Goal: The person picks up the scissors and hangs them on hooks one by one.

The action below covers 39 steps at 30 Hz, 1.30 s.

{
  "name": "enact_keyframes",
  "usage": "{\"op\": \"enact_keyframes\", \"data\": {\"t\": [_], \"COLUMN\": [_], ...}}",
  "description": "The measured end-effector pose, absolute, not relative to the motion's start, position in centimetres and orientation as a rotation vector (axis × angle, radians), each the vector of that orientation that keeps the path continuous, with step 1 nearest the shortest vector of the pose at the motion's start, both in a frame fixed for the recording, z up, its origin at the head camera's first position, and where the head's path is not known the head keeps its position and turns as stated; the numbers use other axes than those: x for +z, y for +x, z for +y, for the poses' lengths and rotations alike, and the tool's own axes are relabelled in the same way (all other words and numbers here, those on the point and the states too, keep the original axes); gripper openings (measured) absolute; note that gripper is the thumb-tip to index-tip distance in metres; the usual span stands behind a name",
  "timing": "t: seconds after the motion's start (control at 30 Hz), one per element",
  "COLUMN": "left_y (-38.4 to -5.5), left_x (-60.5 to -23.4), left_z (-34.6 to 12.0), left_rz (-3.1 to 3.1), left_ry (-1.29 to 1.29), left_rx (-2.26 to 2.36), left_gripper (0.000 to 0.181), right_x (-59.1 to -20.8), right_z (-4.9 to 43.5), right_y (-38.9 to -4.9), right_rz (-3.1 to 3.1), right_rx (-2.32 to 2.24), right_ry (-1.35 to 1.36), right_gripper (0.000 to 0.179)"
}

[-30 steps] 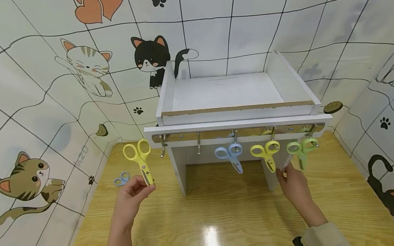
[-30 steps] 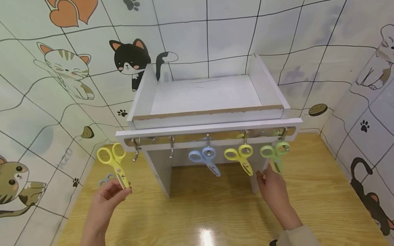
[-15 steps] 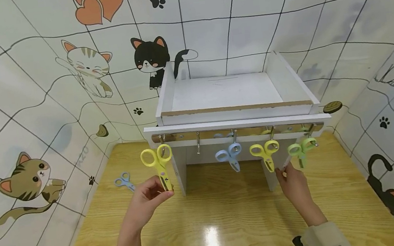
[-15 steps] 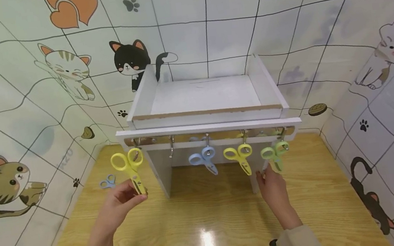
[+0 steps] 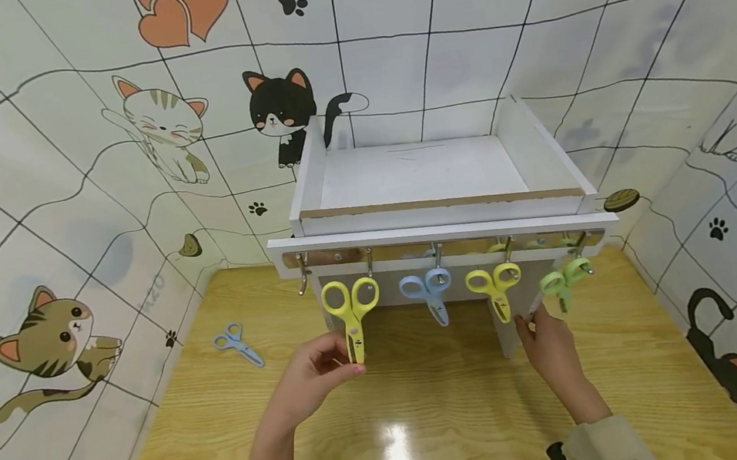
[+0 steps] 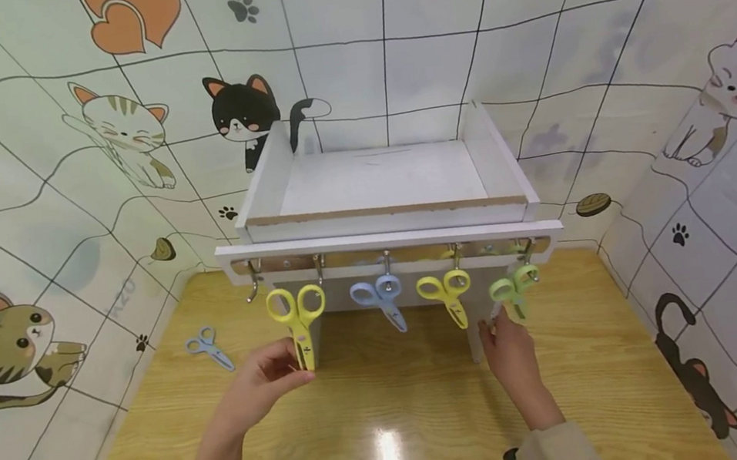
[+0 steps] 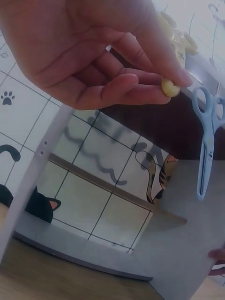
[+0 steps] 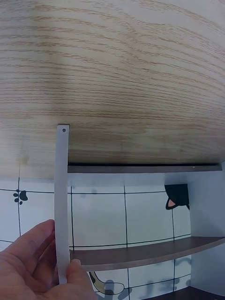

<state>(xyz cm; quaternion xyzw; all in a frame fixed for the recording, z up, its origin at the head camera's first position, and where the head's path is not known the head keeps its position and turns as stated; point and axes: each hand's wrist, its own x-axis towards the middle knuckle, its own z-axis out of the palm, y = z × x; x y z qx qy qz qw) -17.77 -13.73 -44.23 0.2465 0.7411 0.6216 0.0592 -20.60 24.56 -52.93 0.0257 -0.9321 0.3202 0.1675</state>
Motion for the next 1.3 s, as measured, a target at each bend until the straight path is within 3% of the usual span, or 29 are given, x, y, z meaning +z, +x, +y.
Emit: {"op": "enact_keyframes", "data": {"t": [0.43,0.93,1.3], "left_y": [-18.9,-19.3,-20.0], "left_x": [-46.6,-49.7,-53.1], "left_z": [-12.4,-12.9,-16.1], "left_rz": [2.149,2.272,2.266], "left_ry": [0.686,0.436,0.024], "left_rx": [1.978,1.922,1.953], "left_gripper": [0.011,0.02,0.026], "right_x": [-53.0,-52.9,-52.9], "right_z": [24.6,24.4,24.4], "right_y": [-20.6,-20.5,-20.7], "right_rz": [-2.666,-2.65,-2.649], "right_rx": [0.899,0.889,0.873], "right_ry": [0.064,0.057,0.057], "right_gripper": [0.021,0.022,0.022]}}
